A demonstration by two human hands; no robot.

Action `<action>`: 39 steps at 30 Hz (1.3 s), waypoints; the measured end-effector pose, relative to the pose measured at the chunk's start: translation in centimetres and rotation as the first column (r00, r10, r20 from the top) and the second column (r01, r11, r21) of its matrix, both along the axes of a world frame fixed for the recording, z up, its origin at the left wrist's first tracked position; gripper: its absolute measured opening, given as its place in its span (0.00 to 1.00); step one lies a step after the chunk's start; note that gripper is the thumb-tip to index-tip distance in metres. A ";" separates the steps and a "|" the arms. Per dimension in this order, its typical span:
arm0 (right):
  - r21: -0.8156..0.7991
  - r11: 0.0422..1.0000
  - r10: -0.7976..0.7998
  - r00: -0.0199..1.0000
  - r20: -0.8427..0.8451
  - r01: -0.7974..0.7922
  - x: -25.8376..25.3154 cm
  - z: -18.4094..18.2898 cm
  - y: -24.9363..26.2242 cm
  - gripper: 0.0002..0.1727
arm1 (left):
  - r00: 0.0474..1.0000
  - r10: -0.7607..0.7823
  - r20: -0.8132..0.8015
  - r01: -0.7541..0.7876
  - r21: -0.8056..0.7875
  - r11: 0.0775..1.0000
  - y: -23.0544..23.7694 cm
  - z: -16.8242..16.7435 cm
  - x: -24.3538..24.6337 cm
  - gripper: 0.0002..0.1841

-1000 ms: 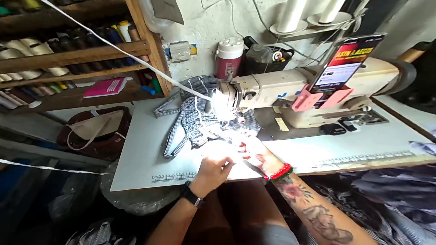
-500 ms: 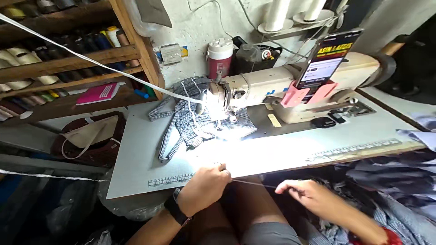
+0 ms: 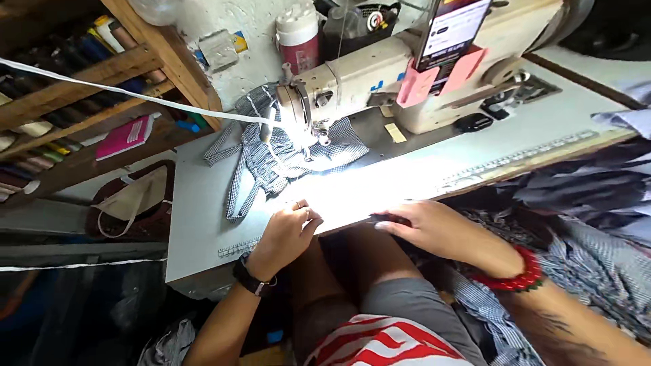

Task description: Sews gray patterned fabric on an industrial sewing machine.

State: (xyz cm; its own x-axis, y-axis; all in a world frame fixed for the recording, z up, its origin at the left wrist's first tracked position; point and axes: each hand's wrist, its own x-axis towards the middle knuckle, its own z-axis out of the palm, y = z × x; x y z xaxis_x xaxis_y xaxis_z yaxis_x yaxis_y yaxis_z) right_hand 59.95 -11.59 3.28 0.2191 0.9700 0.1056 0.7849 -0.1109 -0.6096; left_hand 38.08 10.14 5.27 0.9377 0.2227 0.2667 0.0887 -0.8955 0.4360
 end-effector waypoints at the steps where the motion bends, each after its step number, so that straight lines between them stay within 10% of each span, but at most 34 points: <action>1: 0.029 1.000 0.006 0.999 -0.046 -0.004 -1.0 -0.2 1.1 0.23 | 1.000 0.002 -0.007 -0.002 -0.008 1.000 -0.2 0.0 0.0 0.13; 12: 0.198 0.979 0.099 0.943 -0.318 -0.036 -5.0 -2.1 6.8 0.16 | 0.995 0.031 0.093 -0.027 -0.042 0.999 -1.1 -0.5 -0.1 0.10; 20: 0.051 0.994 0.106 0.986 -0.130 -0.101 -2.4 -2.1 4.2 0.21 | 0.951 0.307 -0.025 -0.300 0.143 0.943 2.0 -0.9 -2.4 0.09; 27: 0.048 0.998 -0.038 0.994 -0.105 0.043 0.3 -1.4 4.1 0.30 | 0.899 0.415 0.142 -0.426 0.054 0.903 9.3 0.1 5.0 0.06; 33: 0.325 0.938 -0.181 0.971 0.159 0.122 1.6 -0.3 7.5 0.12 | 0.911 0.405 -0.081 -0.405 0.017 0.914 12.5 -2.5 10.5 0.11; 39: -0.006 0.993 -0.113 0.953 0.280 0.120 3.7 -1.1 15.4 0.20 | 0.875 0.475 -0.094 -0.484 -0.173 0.858 10.6 -3.9 10.8 0.12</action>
State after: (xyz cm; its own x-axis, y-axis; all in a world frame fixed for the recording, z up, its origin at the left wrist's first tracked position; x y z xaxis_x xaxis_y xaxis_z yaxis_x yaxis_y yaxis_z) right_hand 63.66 3.83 2.20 0.2956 0.9423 0.1574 0.9041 -0.2228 -0.3646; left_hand 48.93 20.75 1.39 0.7122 0.6888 0.1351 0.5102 -0.6402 0.5742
